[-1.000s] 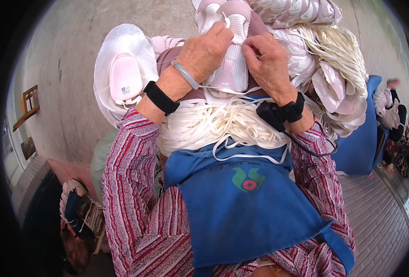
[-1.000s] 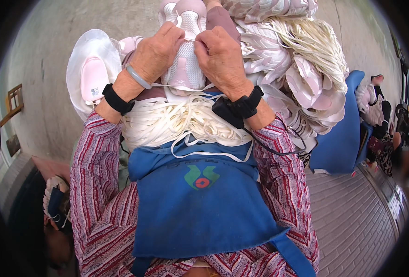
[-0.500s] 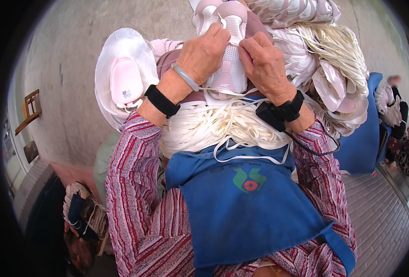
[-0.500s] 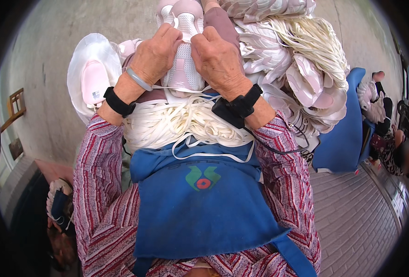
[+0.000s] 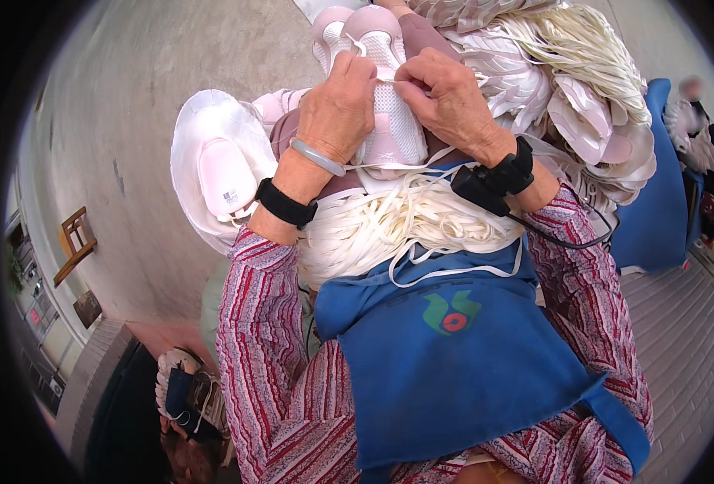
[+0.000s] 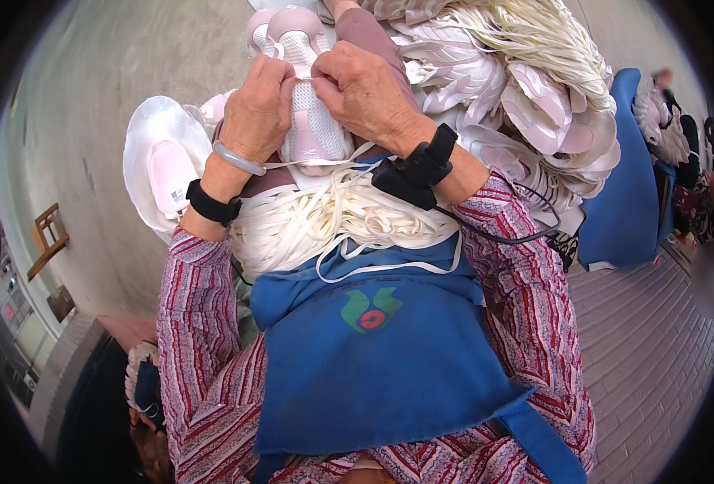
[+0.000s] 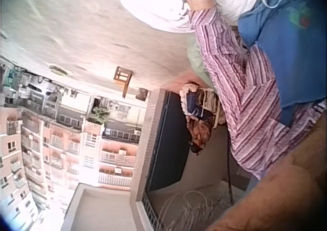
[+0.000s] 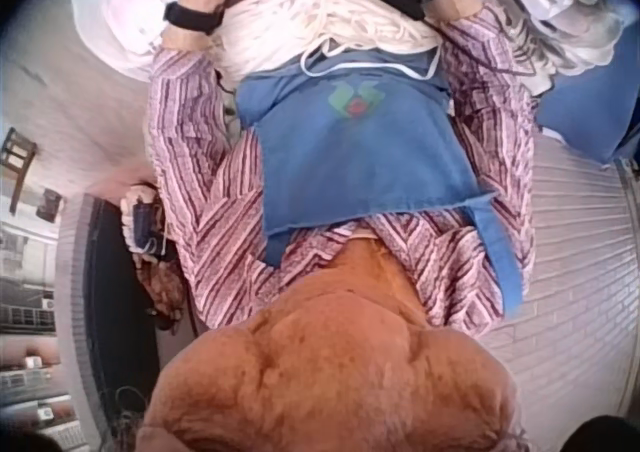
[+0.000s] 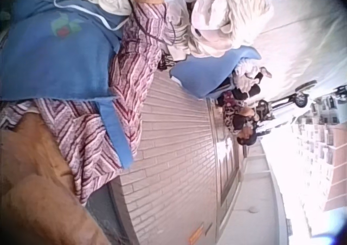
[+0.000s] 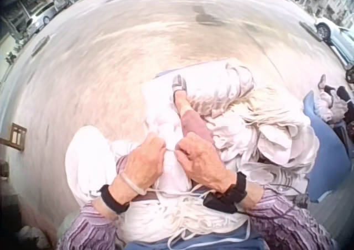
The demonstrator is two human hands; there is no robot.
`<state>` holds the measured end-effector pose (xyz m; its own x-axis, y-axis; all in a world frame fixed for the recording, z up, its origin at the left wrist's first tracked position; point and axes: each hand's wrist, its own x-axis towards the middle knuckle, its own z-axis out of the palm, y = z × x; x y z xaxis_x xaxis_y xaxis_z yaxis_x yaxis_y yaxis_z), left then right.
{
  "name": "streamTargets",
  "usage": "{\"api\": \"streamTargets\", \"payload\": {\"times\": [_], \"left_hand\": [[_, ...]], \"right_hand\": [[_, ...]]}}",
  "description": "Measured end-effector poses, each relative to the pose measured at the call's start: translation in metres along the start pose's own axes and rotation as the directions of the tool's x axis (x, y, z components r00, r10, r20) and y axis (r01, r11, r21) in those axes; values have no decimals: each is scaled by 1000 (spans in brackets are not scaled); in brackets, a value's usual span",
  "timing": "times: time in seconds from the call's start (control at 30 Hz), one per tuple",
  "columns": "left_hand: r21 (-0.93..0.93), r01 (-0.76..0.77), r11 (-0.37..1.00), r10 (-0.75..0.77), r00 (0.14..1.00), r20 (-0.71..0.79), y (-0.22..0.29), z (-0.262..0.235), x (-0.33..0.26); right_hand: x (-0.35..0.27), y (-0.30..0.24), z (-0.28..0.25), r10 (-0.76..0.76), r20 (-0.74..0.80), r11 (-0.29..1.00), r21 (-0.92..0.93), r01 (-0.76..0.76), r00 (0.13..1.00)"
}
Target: The recorder is lacing and organizing white sneakers in a factory or assembly setting.
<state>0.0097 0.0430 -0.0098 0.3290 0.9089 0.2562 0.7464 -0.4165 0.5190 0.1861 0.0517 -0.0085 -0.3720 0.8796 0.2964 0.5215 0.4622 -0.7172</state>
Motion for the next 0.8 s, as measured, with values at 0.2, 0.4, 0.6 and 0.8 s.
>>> {"api": "streamTargets", "payload": {"times": [0.2, 0.4, 0.6, 0.8], "left_hand": [[6, 4, 1000, -4, 1000, 6, 0, 0, 2], [-15, 16, 1000, -16, 1000, 10, -1, -1, -2], [28, -31, 999, 31, 1000, -5, -3, 0, -2], [-11, -14, 1000, 14, 1000, -22, -2, -3, -3]], "right_hand": [[0, -1, 4, -41, -25, 999, -11, 41, 999], [0, -8, 7, -48, 10, 995, -89, 48, 999], [3, -2, 8, 88, -27, 996, 22, -87, 996], [-2, -4, 11, 140, -85, 989, -42, -144, 986]]}}
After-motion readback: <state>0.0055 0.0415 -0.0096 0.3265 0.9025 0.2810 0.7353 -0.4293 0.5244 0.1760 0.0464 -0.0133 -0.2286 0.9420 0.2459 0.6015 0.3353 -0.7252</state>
